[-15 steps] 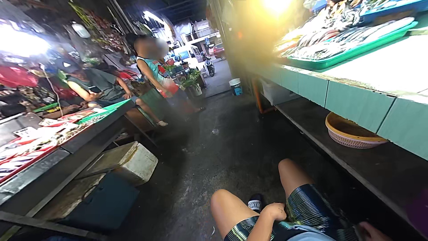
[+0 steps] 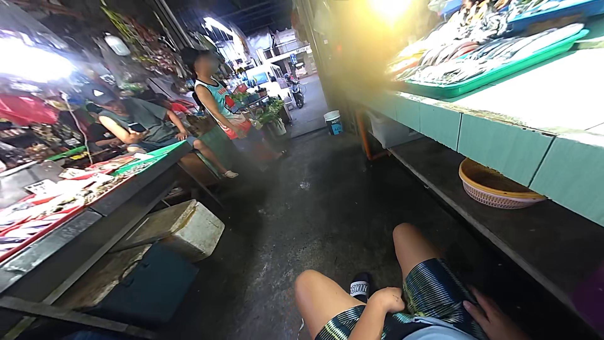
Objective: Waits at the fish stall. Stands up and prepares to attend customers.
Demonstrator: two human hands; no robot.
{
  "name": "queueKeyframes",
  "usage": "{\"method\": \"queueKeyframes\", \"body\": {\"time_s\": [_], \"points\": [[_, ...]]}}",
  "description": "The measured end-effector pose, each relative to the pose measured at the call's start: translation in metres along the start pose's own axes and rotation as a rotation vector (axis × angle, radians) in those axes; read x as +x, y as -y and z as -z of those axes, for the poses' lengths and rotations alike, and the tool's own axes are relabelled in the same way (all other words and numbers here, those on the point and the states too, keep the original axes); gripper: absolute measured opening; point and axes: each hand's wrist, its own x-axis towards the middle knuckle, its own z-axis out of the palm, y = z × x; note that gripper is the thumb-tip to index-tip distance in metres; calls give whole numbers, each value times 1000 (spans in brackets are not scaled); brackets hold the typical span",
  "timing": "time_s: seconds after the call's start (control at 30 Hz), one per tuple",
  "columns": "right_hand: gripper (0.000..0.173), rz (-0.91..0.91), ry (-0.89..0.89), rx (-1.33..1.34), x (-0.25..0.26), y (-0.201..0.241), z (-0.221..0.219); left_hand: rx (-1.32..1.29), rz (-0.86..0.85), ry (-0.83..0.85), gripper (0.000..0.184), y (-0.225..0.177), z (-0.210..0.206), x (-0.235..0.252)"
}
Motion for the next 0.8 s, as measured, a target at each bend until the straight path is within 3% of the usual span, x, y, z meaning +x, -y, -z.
{"method": "queueKeyframes", "body": {"time_s": [0.1,0.23,0.33,0.43,0.63,0.8], "points": [[82,-22,35,-75,16,11,-2,14,7,-70,46,-6,5,-1],[103,-4,32,-218,39,39,-3,-148,-105,-306,72,-3,4,9],[114,-73,14,-308,61,66,0,-292,-192,-389,62,-1,4,14],[119,-149,8,-381,86,82,6,-319,-205,-317,48,3,4,14],[113,-139,127,-374,122,109,10,-20,-23,14,49,8,-6,7],[117,-89,219,-347,156,123,-4,58,31,37,38,-4,6,1]]}}
